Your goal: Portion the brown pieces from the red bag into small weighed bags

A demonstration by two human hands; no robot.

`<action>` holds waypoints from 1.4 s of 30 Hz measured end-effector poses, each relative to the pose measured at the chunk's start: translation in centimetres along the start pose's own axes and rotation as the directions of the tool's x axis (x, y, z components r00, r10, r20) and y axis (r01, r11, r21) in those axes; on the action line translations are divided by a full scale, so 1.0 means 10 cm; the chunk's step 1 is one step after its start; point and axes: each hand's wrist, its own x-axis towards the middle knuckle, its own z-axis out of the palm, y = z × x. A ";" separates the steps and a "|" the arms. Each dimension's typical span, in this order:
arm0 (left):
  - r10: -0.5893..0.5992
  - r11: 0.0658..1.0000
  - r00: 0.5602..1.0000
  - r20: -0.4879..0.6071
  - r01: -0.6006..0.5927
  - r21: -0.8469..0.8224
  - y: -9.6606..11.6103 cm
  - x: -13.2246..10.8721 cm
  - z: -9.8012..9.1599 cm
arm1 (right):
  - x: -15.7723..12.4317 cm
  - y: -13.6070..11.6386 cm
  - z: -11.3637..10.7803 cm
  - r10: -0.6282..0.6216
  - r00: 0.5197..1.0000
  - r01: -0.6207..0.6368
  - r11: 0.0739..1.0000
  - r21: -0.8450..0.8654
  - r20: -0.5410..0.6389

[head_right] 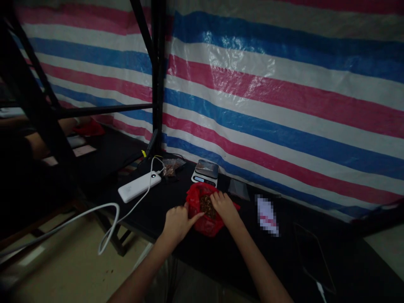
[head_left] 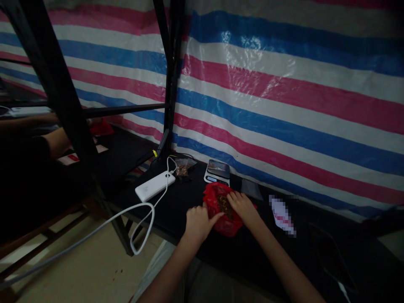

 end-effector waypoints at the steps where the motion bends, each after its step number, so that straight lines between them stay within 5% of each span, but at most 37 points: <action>1: 0.008 1.000 1.000 -0.010 -0.008 -0.008 0.02 0.00 0.03 | -0.01 -0.04 0.04 0.019 1.000 -0.019 1.000 0.013 -0.022; 9: -0.028 0.941 0.999 -0.036 0.014 -0.339 0.09 -0.01 0.21 | -0.08 -0.30 0.09 0.164 0.981 -0.147 0.977 0.152 -0.102; 14: -0.088 0.774 0.986 -0.142 -0.022 -0.633 0.10 0.04 0.32 | -0.13 -0.45 -0.02 0.315 0.948 -0.289 0.911 0.294 -0.044; 21: -0.121 0.531 0.973 -0.196 -0.104 -0.841 0.16 0.11 0.42 | -0.10 -0.44 -0.12 0.343 0.939 -0.278 0.743 0.608 0.011; 25: -0.214 0.424 0.964 -0.160 -0.056 -0.904 0.18 0.18 0.54 | -0.05 -0.44 -0.09 0.340 0.940 -0.215 0.556 0.803 0.016; 33: -0.357 0.146 0.932 -0.062 -0.010 -0.989 0.12 0.22 0.66 | -0.05 -0.41 0.25 0.480 0.868 -0.104 -0.077 0.992 0.128; 39: -0.599 -0.087 0.790 0.132 0.099 -0.991 0.36 0.02 0.81 | -0.04 -0.31 0.38 0.580 0.798 -0.055 -0.201 0.978 0.164; 42: -0.575 -0.075 0.805 0.147 0.127 -0.989 0.59 -0.10 0.92 | -0.02 -0.18 0.34 0.601 0.784 -0.030 -0.218 0.976 0.158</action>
